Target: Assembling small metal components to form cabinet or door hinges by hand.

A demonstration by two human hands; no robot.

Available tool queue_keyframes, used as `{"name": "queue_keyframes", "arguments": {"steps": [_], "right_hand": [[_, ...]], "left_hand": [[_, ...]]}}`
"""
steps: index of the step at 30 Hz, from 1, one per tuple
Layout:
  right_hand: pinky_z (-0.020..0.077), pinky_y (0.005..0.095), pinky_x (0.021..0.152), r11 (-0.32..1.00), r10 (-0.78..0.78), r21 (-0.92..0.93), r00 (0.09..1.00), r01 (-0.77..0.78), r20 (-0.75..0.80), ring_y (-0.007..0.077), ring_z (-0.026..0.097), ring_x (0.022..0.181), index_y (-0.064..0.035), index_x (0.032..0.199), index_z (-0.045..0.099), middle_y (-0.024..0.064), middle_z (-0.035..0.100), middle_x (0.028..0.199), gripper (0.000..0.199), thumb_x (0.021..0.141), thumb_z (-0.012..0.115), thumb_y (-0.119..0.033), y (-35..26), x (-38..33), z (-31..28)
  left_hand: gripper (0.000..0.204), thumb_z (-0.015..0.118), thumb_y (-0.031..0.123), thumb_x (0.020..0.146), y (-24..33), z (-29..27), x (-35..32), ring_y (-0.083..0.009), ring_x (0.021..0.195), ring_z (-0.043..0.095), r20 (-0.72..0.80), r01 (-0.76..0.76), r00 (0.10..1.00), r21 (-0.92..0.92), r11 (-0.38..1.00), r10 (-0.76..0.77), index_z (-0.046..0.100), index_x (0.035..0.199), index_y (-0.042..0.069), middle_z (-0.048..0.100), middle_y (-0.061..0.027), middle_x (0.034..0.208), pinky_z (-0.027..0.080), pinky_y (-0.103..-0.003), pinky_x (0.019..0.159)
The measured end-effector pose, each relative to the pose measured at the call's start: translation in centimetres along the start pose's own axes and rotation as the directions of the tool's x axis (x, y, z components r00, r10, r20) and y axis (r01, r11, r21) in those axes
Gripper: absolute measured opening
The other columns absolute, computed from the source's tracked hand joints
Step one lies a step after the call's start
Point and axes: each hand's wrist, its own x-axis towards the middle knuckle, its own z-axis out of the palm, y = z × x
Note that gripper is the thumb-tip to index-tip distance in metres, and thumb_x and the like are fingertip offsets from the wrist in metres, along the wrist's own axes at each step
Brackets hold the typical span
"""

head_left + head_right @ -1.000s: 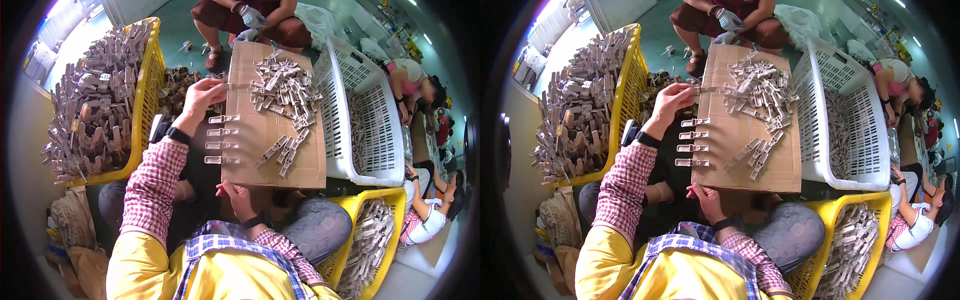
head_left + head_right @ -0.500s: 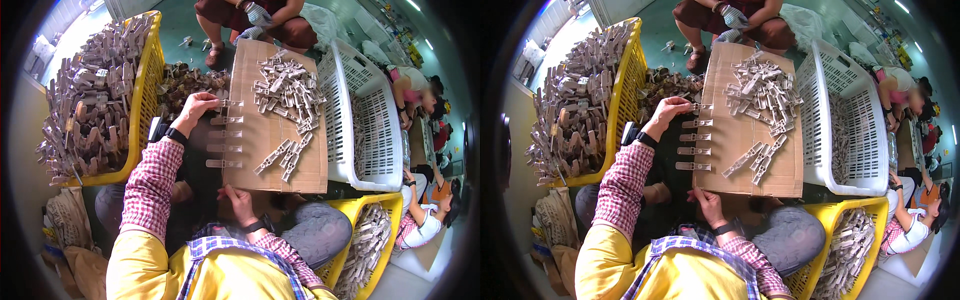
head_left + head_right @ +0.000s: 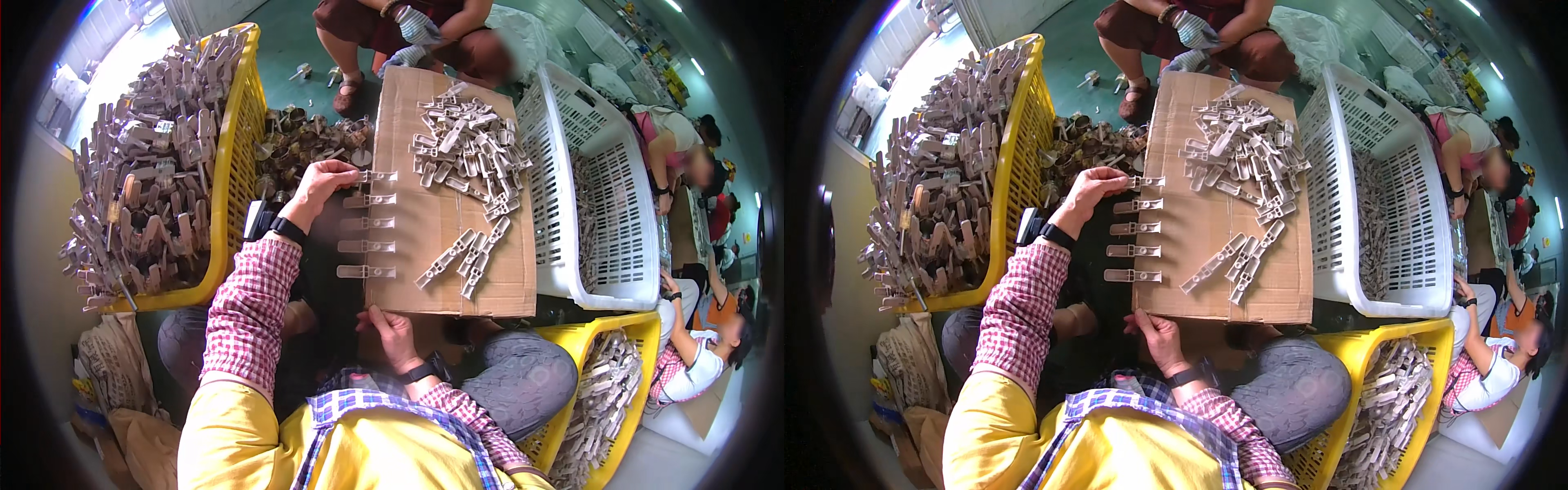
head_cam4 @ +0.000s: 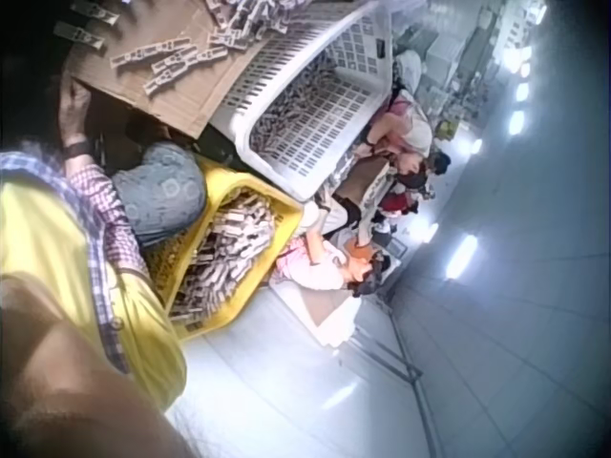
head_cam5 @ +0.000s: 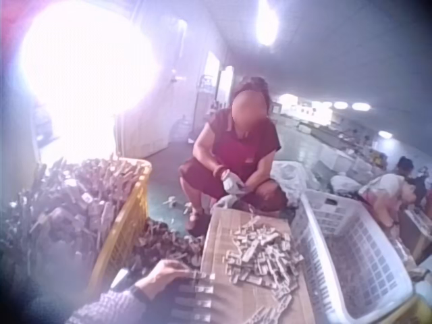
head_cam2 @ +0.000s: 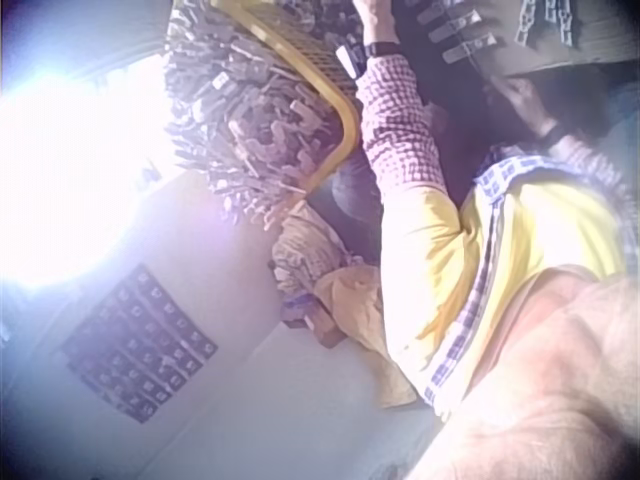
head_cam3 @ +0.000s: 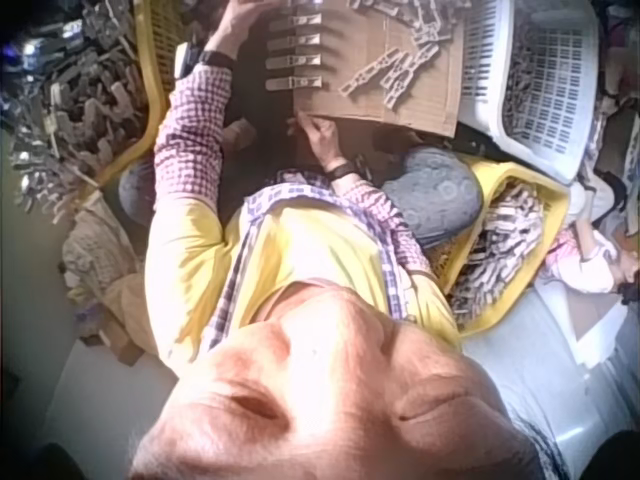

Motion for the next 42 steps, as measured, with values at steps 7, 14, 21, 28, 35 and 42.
{"name": "queue_keyframes", "arguments": {"steps": [7,14,21,28,35,42], "right_hand": [[0.0469,0.0231,0.071,1.0,0.0,0.012,1.0,0.0,-0.005,0.0092,0.061,0.071,-0.0003,0.089,0.071,0.0051,0.068,0.075,0.031,0.094,0.057,-0.027,0.1,0.0,-0.1],[0.0472,0.023,0.072,1.0,-0.01,0.007,1.0,0.01,0.009,0.0095,0.062,0.071,-0.0002,0.09,0.071,0.0057,0.069,0.075,0.03,0.094,0.057,-0.026,0.3,0.1,-0.3],[0.0474,0.023,0.073,0.995,0.01,0.101,1.0,-0.012,0.023,0.0085,0.061,0.072,0.0001,0.095,0.07,0.0038,0.067,0.075,0.032,0.094,0.057,-0.029,1.2,0.4,-0.4],[0.0474,0.0228,0.074,0.992,0.028,0.119,0.999,-0.033,0.04,0.0082,0.06,0.072,-0.0003,0.09,0.069,0.0025,0.066,0.075,0.032,0.096,0.053,-0.027,1.0,0.5,-0.5],[0.041,0.0246,0.056,0.963,-0.248,-0.131,0.963,0.234,-0.101,0.0046,0.049,0.058,-0.0012,0.069,0.063,-0.0007,0.059,0.061,0.022,0.087,0.055,-0.012,3.6,0.7,-1.2],[0.0429,0.0243,0.061,0.992,-0.123,-0.034,0.992,0.123,-0.022,0.0058,0.052,0.061,-0.0012,0.077,0.066,0.001,0.061,0.066,0.026,0.091,0.055,-0.02,1.2,0.3,-0.1]], "left_hand": [[0.016,0.071,0.014,0.082,-0.9,-0.4,0.0,-0.0094,0.078,0.063,-0.018,0.044,0.999,-0.011,0.999,-0.044,0.069,0.094,0.004,0.068,-0.0023,0.086,0.05,-0.023,0.077],[0.017,0.07,0.013,0.082,-0.6,0.3,0.2,-0.0082,0.076,0.061,-0.031,-0.039,0.999,0.138,0.99,0.043,0.068,0.093,-0.001,0.068,-0.0039,0.083,0.048,-0.022,0.071],[0.019,0.07,0.014,0.075,1.3,1.8,-0.5,-0.0149,0.075,0.064,-0.074,-0.197,0.956,0.557,0.807,0.285,0.069,0.092,0.006,0.069,-0.006,0.082,0.05,-0.028,0.07],[0.027,0.067,0.025,0.079,4.3,15.9,-5.0,-0.0282,0.081,0.064,0.33,-0.453,0.887,0.755,0.474,0.324,0.063,0.101,0.01,0.066,-0.0091,0.087,0.051,-0.037,0.071],[0.027,0.057,0.02,0.081,1.5,24.6,-5.4,-0.0333,0.091,0.064,0.373,-0.386,0.922,0.883,0.268,0.102,0.056,0.104,0.006,0.061,-0.016,0.103,0.052,-0.043,0.076],[0.03,0.066,0.013,0.074,3.0,21.3,-4.7,-0.0283,0.085,0.065,0.417,-0.457,0.889,0.832,0.315,0.189,0.059,0.104,0.01,0.062,-0.0141,0.097,0.054,-0.039,0.071]]}}
